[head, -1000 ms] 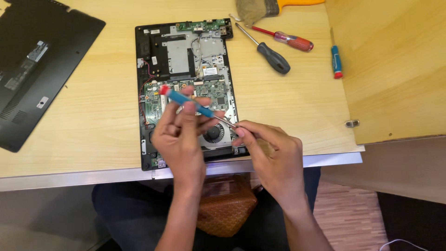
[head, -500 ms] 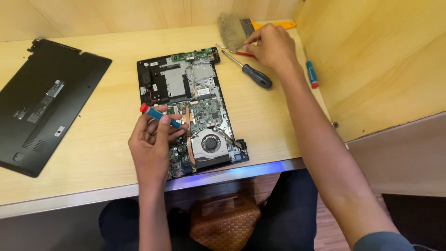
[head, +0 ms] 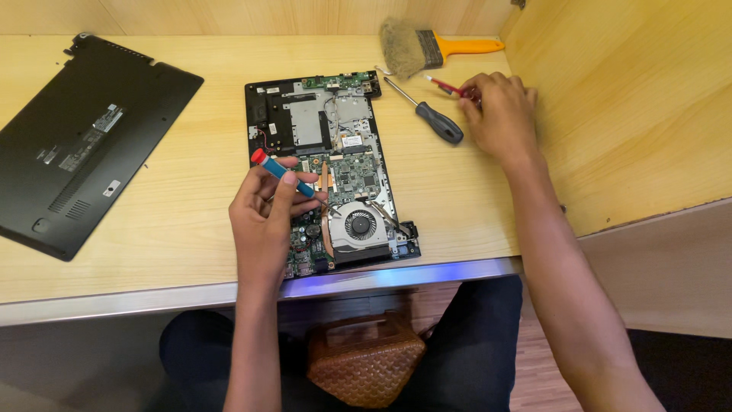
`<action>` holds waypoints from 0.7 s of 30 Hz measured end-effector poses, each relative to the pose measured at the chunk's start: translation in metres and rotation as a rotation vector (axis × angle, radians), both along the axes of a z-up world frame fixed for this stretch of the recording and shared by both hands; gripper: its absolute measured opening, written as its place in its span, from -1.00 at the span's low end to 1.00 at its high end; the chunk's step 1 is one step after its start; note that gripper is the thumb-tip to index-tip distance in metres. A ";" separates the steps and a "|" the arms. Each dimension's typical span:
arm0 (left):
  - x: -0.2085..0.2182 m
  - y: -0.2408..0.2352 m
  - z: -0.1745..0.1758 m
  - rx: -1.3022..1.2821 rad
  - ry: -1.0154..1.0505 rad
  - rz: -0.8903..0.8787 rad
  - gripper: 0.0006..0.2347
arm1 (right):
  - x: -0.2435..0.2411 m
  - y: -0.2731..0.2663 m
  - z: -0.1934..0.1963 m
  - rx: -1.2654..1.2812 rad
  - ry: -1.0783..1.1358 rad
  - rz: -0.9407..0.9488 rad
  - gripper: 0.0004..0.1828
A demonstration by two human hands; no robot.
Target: The person works on a disassembled laptop motherboard, using a blue-handled screwdriver to remove and tighten screws, then switches to a red-handled screwdriver to continue adjusting components. The hands manipulate small parts and connectors on the board while various tools rest on the desk.
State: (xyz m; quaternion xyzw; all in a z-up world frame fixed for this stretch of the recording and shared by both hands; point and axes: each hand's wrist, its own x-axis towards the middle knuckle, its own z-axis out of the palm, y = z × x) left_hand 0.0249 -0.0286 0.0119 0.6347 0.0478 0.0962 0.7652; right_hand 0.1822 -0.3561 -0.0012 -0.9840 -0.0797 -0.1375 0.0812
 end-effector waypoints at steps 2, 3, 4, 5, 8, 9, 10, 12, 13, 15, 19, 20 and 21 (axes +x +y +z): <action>0.000 -0.002 0.000 0.026 -0.006 -0.015 -0.79 | -0.020 0.000 0.010 0.239 -0.050 0.076 -0.79; 0.001 -0.003 0.001 0.050 -0.016 -0.024 -0.78 | -0.027 -0.001 0.017 0.477 -0.106 0.159 -0.75; 0.001 -0.006 -0.001 0.052 -0.020 -0.030 -0.78 | -0.049 0.004 0.027 0.479 -0.112 0.154 -0.75; 0.001 -0.009 -0.003 0.032 -0.046 -0.038 -0.77 | -0.070 0.011 0.038 0.851 0.068 0.150 -0.68; 0.010 -0.025 -0.004 0.043 -0.105 -0.088 -0.77 | -0.116 0.016 0.039 1.365 0.291 0.187 -0.59; 0.013 -0.032 -0.006 0.066 -0.134 -0.120 -0.79 | -0.131 0.015 0.034 1.504 0.334 0.233 -0.58; 0.015 -0.046 0.006 0.064 -0.124 -0.132 -0.79 | -0.151 0.018 0.033 1.507 0.334 0.215 -0.58; 0.021 -0.075 0.029 0.293 -0.362 -0.158 -0.83 | -0.189 0.024 0.034 1.317 0.129 0.146 -0.55; 0.037 -0.091 0.024 0.288 -0.352 -0.161 -0.83 | -0.203 0.021 0.029 1.314 0.136 0.137 -0.55; 0.069 -0.119 0.016 0.549 -0.581 -0.195 -0.76 | -0.230 0.019 0.021 1.358 0.105 0.071 -0.63; 0.123 -0.161 -0.005 1.325 -0.420 -0.437 -0.74 | -0.265 0.013 0.012 1.408 0.166 -0.058 -0.85; 0.130 -0.166 -0.011 1.401 -0.527 -0.435 -0.54 | -0.271 0.010 0.007 1.406 0.156 -0.104 -0.84; 0.137 -0.171 -0.019 1.471 -0.634 -0.436 -0.32 | -0.279 0.006 0.002 1.400 0.149 -0.156 -0.83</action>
